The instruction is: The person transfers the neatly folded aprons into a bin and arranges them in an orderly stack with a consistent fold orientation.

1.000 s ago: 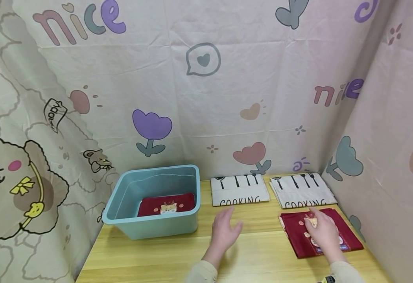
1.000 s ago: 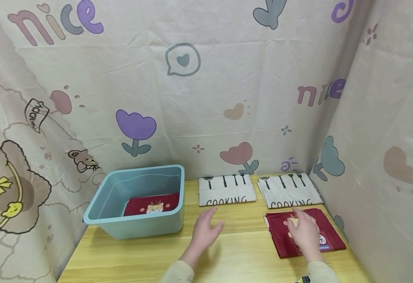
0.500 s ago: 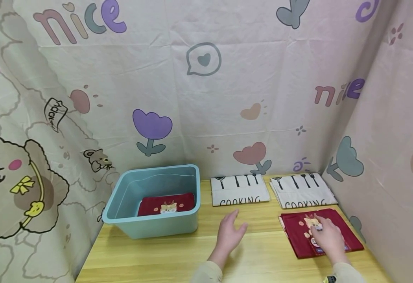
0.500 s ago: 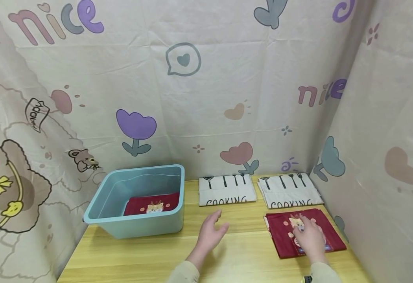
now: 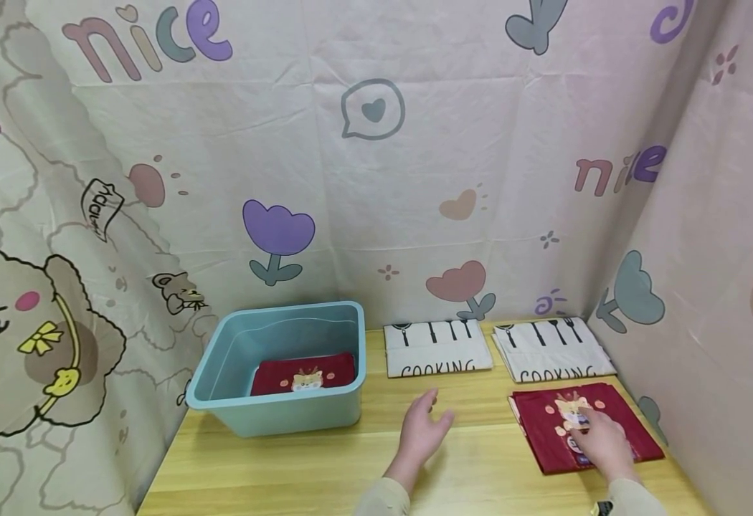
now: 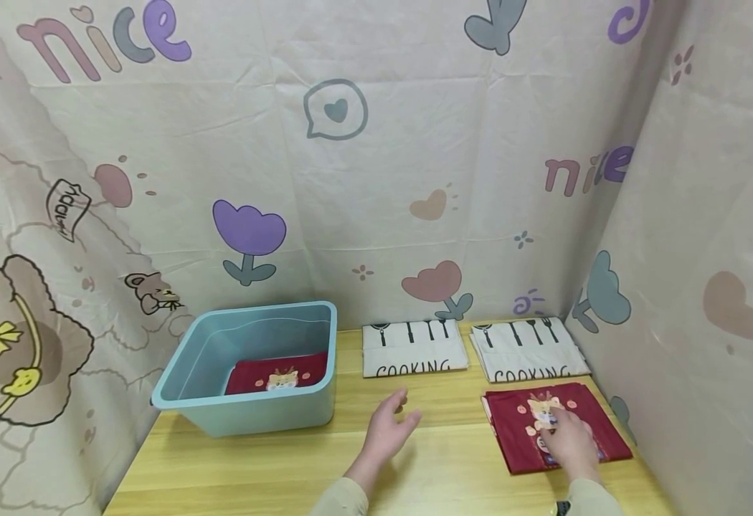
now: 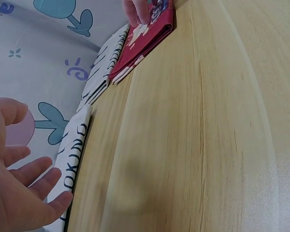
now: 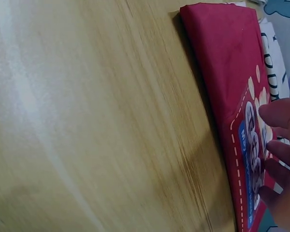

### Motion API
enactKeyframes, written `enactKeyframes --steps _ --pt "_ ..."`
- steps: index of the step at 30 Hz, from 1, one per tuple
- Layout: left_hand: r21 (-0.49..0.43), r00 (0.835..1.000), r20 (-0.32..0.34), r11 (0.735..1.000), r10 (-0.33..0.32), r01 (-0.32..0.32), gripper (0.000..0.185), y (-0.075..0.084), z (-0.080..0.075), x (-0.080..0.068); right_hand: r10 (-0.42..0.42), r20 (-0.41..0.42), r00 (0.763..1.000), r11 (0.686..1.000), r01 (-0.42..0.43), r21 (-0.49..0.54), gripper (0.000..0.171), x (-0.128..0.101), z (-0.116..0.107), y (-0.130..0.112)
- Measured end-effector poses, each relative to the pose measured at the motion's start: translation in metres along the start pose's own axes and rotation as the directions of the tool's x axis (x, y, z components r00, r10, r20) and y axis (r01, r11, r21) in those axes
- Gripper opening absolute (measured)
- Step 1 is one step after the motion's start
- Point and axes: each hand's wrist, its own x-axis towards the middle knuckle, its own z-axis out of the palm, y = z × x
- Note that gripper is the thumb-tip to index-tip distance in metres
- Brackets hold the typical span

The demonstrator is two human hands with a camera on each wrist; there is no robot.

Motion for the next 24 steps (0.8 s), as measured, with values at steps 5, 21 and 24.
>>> enactKeyframes --steps 5,21,24 --pt "-0.077 1.000 0.020 0.997 -0.014 0.016 0.060 -0.001 0.001 -0.001 0.035 0.020 0.999 0.999 -0.035 0.000 0.058 0.000 0.004 0.001" --pt "-0.301 0.977 0.112 0.931 -0.180 0.206 0.064 -0.005 0.007 0.002 -0.018 -0.007 1.000 0.999 0.018 -0.036 0.055 -0.008 0.015 -0.011" --pt "-0.322 0.972 0.127 0.918 -0.199 0.230 0.065 -0.008 0.007 0.002 -0.039 -0.017 0.999 0.998 0.038 -0.043 0.055 -0.009 0.018 -0.016"
